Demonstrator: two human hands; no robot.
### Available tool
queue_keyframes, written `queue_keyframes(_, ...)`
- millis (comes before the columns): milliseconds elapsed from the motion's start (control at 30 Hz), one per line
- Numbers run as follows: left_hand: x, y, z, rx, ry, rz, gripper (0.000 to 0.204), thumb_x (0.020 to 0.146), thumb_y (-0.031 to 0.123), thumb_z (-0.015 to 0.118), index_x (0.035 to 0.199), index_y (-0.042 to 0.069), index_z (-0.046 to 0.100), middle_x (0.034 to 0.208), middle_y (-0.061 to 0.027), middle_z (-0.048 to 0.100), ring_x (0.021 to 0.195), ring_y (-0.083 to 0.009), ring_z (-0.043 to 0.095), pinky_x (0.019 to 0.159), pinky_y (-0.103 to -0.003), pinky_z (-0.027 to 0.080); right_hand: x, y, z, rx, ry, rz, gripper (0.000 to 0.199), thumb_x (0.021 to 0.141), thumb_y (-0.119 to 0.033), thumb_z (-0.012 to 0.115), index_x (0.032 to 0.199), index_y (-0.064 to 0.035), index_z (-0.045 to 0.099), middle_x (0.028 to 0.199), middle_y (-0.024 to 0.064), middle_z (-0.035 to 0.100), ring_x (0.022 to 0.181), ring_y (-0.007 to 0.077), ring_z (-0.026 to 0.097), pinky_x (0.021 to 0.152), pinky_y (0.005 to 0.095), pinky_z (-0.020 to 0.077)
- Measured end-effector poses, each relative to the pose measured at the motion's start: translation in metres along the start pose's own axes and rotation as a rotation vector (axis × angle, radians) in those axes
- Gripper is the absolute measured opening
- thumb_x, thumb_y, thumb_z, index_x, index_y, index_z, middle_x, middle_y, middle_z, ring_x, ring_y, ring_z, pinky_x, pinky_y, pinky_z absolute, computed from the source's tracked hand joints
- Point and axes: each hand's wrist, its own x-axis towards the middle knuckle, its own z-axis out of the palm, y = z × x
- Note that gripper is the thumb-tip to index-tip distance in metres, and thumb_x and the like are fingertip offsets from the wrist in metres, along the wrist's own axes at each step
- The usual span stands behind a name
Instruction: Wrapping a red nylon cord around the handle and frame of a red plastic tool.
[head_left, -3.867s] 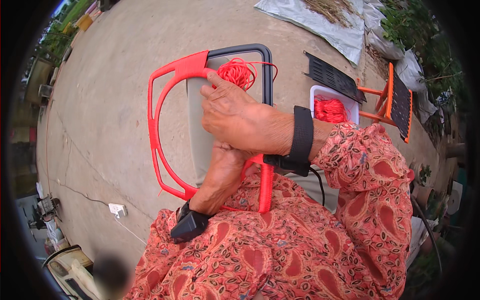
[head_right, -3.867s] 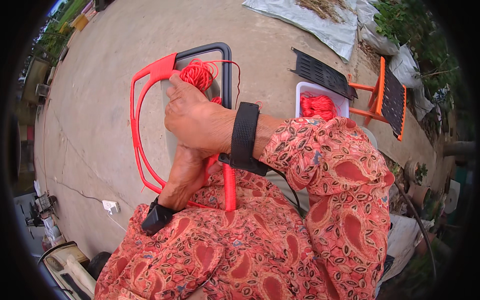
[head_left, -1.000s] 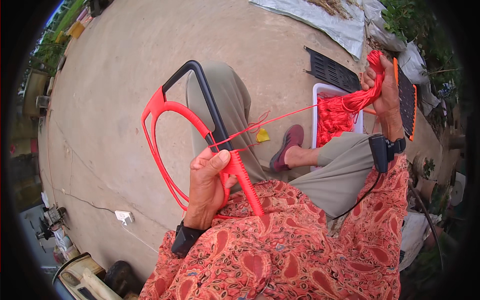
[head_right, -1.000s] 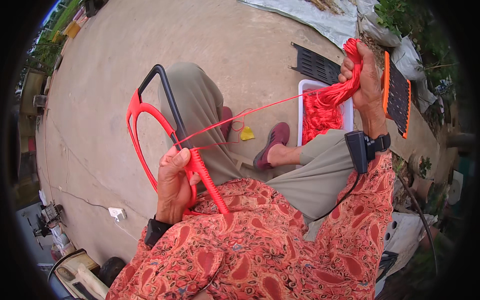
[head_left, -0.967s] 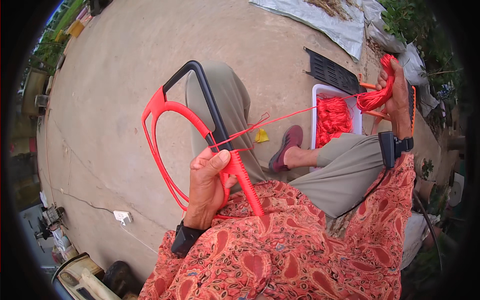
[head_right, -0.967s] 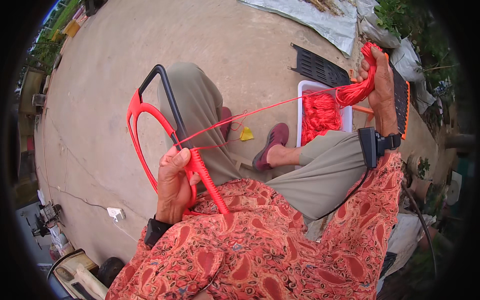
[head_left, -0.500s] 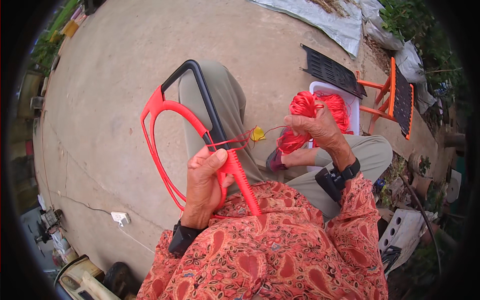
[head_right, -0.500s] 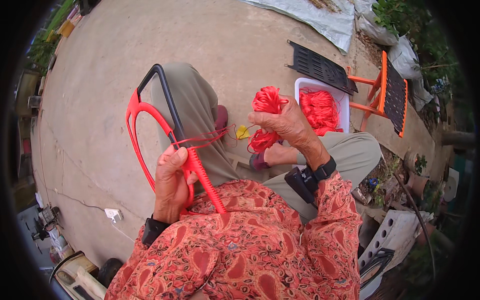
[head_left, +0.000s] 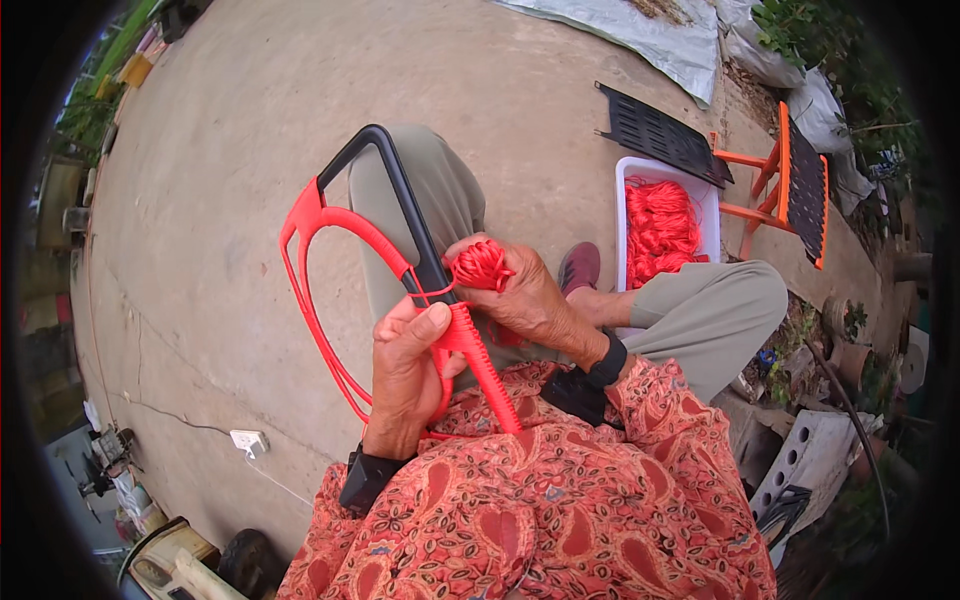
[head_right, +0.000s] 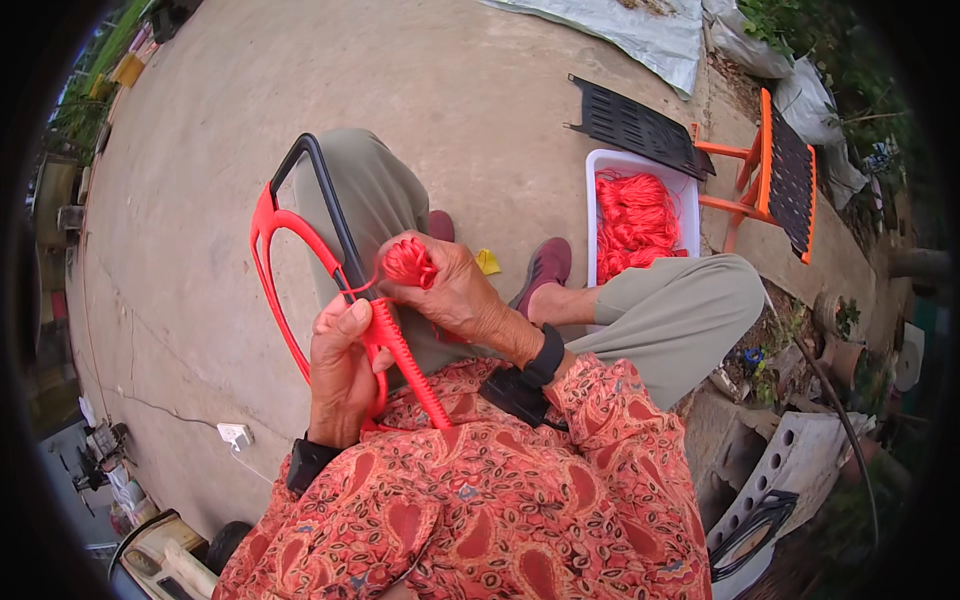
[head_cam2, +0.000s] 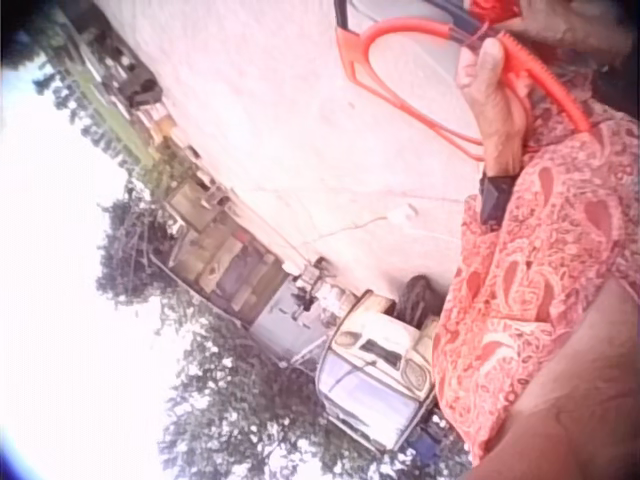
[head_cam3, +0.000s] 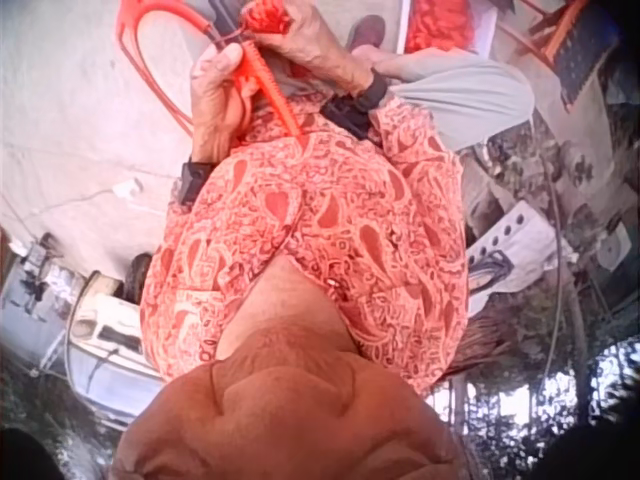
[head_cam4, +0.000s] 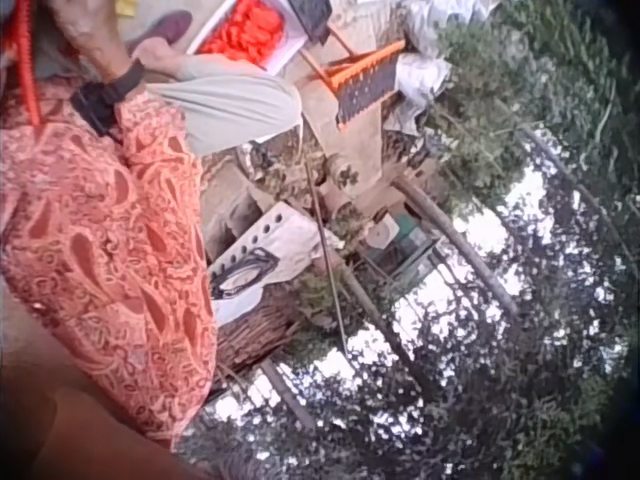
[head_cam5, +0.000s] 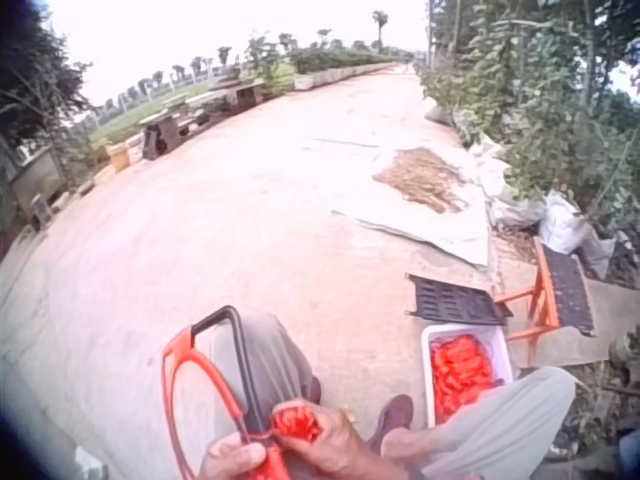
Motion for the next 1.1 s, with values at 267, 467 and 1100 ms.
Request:
queue_keyframes(267,0.002,0.000,0.001,0.007,-0.005,-0.007,0.026,0.087,0.011,0.063,0.109,-0.001,0.057,0.087,-0.0068,0.065,0.061,-0.0092,0.057,0.042,-0.021,0.038,-0.005,0.013,-0.005,0.005,-0.057,0.001,0.013,0.080,-0.008,0.072,0.088,-0.0035,0.063,0.076,-0.0014,0.062,0.073,0.0039,0.053,0.069,0.0233,0.0468)
queue_keyframes(467,-0.002,0.003,0.002,-0.001,0.017,0.022,0.020,0.087,0.011,0.063,0.103,-0.001,0.058,0.085,-0.0076,0.065,0.060,-0.0099,0.057,0.042,-0.022,0.038,0.006,0.005,-0.068,-0.394,0.120,-0.038,0.015,0.081,-0.012,0.073,0.077,-0.0041,0.061,0.065,-0.0062,0.055,0.062,0.0017,0.046,0.056,0.0218,0.0408)
queue_keyframes(1100,-0.001,0.005,0.005,-0.002,0.069,0.032,0.019,0.087,0.014,0.065,0.096,0.001,0.055,0.078,-0.0087,0.065,0.056,-0.0127,0.057,0.042,-0.024,0.038,-0.002,-0.082,-0.154,-0.155,0.266,0.151,0.019,0.080,-0.017,0.071,0.072,-0.0064,0.058,0.053,-0.0043,0.046,0.045,0.0047,0.041,0.044,0.0223,0.0345)
